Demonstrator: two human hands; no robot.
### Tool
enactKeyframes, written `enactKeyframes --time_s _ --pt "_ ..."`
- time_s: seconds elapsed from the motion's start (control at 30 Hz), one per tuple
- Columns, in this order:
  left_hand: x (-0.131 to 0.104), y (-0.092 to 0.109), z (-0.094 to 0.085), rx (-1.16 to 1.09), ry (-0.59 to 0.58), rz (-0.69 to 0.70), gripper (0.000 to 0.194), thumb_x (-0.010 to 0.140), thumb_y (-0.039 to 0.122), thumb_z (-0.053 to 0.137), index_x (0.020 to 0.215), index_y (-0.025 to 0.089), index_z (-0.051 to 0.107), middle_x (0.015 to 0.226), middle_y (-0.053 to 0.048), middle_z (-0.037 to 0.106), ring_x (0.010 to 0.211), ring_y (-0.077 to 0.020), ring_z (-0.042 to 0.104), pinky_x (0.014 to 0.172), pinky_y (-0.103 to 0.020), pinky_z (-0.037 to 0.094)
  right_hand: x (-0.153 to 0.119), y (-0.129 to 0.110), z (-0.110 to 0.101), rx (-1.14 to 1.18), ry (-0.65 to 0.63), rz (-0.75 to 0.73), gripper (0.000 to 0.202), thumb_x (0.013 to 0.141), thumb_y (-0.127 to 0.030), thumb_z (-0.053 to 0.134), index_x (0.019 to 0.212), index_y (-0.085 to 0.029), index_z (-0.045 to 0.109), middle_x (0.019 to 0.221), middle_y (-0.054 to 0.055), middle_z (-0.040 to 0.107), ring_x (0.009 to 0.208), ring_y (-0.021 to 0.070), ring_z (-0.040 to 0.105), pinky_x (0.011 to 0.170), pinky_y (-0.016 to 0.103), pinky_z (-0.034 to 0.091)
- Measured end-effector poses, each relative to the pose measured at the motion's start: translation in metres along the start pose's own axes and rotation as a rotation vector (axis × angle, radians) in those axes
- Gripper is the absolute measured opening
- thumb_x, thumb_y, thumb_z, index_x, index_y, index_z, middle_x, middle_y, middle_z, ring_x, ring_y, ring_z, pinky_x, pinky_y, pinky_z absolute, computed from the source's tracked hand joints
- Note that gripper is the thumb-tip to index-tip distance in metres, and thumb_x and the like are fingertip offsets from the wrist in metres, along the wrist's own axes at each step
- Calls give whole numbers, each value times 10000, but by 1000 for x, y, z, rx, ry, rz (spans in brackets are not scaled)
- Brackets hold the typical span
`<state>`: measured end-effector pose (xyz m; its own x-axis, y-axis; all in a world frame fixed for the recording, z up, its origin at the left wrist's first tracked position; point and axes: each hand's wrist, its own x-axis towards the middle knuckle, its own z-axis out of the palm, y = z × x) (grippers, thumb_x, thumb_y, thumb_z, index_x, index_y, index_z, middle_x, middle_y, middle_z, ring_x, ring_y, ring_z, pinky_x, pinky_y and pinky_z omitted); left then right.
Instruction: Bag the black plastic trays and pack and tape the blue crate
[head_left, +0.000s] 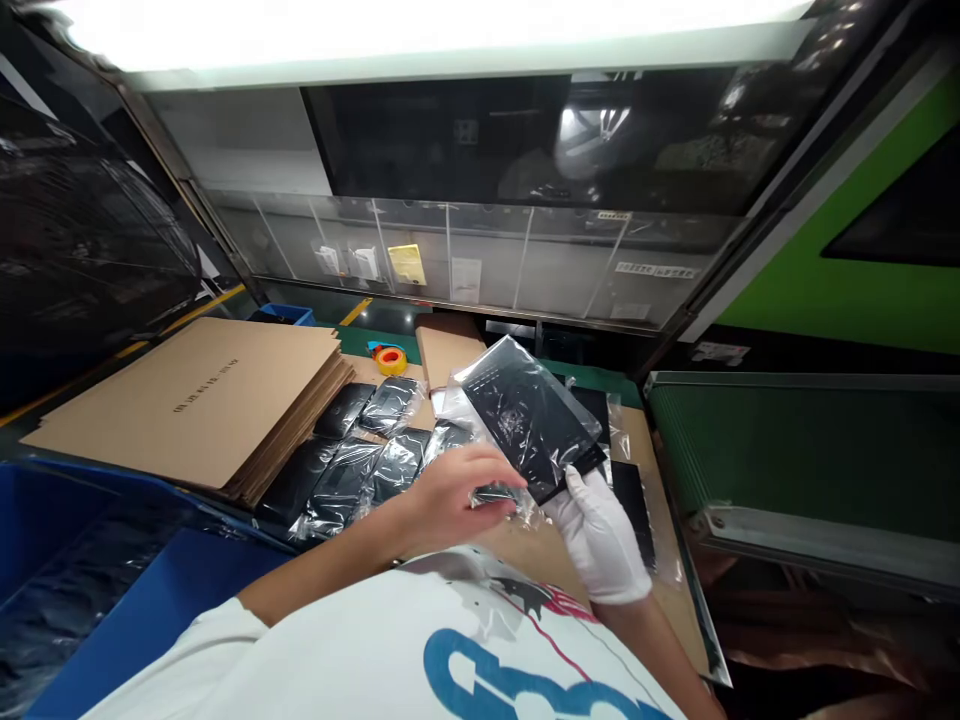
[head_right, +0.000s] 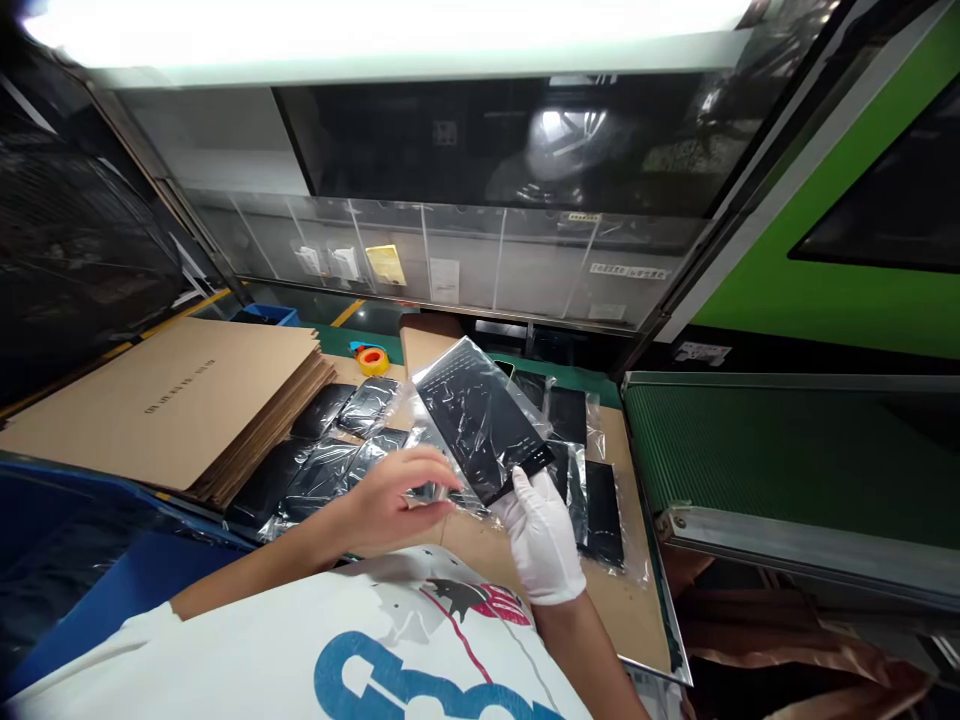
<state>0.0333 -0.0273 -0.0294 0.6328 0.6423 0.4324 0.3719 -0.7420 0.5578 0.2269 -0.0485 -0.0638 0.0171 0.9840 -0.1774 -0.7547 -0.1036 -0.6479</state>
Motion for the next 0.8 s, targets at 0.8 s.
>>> enactKeyframes --time_s 0.8 --pt "-22 -41 21 -359 136 -448 211 838 378 629 835 212 759 866 -52 738 817 -177 666 757 -273 511 -2 1 -36 -1966 -426 -224 249 903 -302 485 826 -203 700 805 64 697 764 202 638 707 307 449"
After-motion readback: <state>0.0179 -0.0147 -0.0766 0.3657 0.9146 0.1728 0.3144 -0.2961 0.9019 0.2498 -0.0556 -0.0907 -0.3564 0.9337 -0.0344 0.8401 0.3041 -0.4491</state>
